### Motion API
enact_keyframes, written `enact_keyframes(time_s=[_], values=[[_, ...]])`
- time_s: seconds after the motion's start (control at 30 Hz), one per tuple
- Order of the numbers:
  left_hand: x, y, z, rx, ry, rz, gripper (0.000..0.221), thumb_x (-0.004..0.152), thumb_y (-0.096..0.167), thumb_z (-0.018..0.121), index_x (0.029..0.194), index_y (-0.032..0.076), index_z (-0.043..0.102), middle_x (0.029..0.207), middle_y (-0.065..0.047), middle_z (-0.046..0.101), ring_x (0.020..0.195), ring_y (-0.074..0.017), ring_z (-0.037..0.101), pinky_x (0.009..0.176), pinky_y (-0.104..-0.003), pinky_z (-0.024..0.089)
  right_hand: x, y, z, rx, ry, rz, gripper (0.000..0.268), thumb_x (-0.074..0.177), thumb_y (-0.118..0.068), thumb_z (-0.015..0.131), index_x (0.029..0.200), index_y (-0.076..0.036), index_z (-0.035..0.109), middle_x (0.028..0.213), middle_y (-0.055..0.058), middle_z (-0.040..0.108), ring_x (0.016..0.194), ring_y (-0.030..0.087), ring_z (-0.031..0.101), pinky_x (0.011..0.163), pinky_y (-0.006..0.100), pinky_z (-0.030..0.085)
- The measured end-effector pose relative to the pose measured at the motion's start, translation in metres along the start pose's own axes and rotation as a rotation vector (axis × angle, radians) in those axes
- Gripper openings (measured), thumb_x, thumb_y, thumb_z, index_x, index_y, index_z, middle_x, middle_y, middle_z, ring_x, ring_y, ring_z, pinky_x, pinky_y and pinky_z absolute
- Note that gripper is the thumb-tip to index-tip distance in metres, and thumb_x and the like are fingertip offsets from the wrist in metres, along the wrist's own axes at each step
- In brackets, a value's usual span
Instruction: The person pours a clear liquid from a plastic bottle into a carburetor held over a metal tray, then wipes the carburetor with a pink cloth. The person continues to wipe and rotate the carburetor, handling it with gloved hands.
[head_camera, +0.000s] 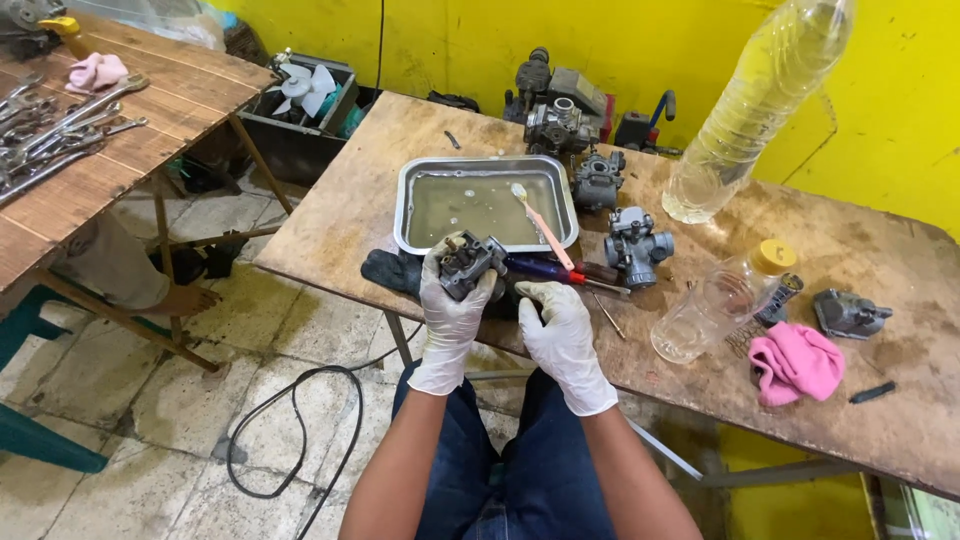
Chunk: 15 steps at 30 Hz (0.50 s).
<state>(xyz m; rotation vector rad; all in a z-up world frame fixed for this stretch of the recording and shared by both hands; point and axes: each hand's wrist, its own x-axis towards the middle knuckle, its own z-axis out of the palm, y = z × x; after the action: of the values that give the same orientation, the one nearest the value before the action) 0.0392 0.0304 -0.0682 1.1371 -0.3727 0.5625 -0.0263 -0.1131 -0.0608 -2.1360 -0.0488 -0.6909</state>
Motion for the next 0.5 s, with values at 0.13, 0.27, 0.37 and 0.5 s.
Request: enact_keyframes(time_s=[0.13,0.27,0.37,0.5], values=[[0.001,0.006,-0.001,-0.021,0.057,0.035,0.06,0.076,-0.011,0.082,0.126,0.001,0.052,0.097,-0.019,0.071,0.082,-0.0254,0.075,0.075,-0.038,0.062,0.004,-0.017,-0.008,0.052,0.042,0.068,0.021,0.087,-0.017,0.072,0.104,-0.023,0.083,0.095,0.003,0.076,0.098,0.023,0.072,0.09,0.033,0.056],[0.003,0.005,0.002,-0.046,0.116,0.043,0.061,0.074,-0.015,0.08,0.125,0.001,0.052,0.094,-0.022,0.071,0.076,-0.0323,0.077,0.068,-0.04,0.064,0.026,-0.053,-0.028,0.168,0.053,0.121,0.021,0.088,-0.008,0.071,0.103,-0.017,0.083,0.09,0.006,0.079,0.085,0.018,0.075,0.077,0.03,0.058],[0.006,0.028,0.011,-0.079,0.081,0.013,0.06,0.075,-0.017,0.077,0.126,-0.001,0.05,0.091,-0.023,0.071,0.075,-0.0329,0.077,0.067,-0.039,0.063,0.048,-0.068,-0.036,0.239,0.007,0.174,0.023,0.088,-0.003,0.072,0.108,-0.009,0.08,0.083,0.007,0.076,0.072,0.007,0.061,0.067,0.026,0.055],[0.008,0.01,-0.005,0.066,0.046,0.016,0.065,0.07,-0.006,0.086,0.127,0.002,0.056,0.109,-0.022,0.07,0.096,-0.0311,0.076,0.076,-0.039,0.063,0.069,-0.08,-0.032,0.21,-0.136,0.163,0.043,0.076,-0.01,0.083,0.118,-0.016,0.077,0.081,0.005,0.067,0.071,0.009,0.055,0.065,0.026,0.054]])
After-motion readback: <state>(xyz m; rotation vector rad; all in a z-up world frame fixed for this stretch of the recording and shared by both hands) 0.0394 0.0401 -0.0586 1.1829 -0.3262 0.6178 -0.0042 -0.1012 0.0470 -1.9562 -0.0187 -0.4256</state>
